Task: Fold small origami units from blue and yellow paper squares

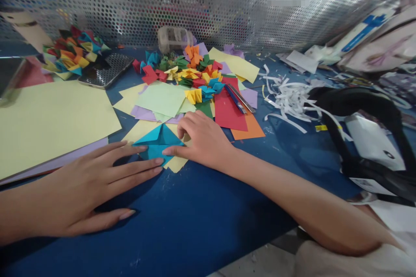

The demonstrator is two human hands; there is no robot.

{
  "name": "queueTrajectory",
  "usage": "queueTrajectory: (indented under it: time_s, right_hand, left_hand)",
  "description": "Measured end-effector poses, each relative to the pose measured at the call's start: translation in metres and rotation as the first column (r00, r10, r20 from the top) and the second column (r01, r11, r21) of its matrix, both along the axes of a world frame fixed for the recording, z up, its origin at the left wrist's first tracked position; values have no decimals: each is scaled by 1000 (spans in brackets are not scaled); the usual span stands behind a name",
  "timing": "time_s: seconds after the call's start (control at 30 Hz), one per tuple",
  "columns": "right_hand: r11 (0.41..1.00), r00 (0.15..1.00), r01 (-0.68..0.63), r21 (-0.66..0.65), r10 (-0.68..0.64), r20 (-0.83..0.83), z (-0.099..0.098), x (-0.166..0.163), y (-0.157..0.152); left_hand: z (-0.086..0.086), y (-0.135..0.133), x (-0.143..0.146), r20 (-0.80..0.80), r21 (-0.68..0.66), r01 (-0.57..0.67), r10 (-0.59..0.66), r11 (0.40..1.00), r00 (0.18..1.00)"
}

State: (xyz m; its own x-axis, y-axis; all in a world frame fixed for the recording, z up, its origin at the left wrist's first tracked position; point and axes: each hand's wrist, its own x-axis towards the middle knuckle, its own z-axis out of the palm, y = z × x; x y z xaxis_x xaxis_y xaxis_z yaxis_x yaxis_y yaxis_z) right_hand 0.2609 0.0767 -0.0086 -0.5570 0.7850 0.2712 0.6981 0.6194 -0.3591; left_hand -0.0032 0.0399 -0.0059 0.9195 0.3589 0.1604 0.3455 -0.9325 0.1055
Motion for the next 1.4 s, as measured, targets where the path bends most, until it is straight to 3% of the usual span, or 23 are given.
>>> queueTrajectory:
  time_s: [0.3, 0.47, 0.57, 0.73, 0.83, 1.07, 1.23, 1.4]
  right_hand:
    - [999, 999, 37, -20, -37, 25, 4, 17, 15]
    - [972, 977, -198, 125, 206, -55, 2, 16, 10]
    - [942, 947, -319, 102, 321, 5, 4, 11, 2]
    - [936, 937, -342, 86, 333, 102, 5, 7, -5]
    - [935, 947, -320, 153, 317, 42, 3, 8, -5]
    - [903, 941, -242, 354, 307, -140, 1, 7, -4]
    - [920, 913, -257, 295, 331, -237, 4, 2, -9]
    - [895, 858, -380, 233, 435, -273, 1, 1, -13]
  left_hand:
    - [-2, -1, -1, 5, 11, -14, 14, 1000, 1000]
    - [0, 0, -1, -15, 48, 42, -42, 998, 999]
    - [0, 0, 0, -14, 38, 62, -62, 997, 998]
    - [0, -1, -1, 32, -2, 58, -58, 998, 998]
    - [-1, -2, -2, 40, 15, 40, -41, 999, 998]
    - [-6, -8, -5, 111, 177, -212, 195, 961, 975]
    - [-5, -7, -4, 119, 170, -123, 104, 978, 987]
    - [-4, -7, -3, 128, 68, -80, 71, 994, 989]
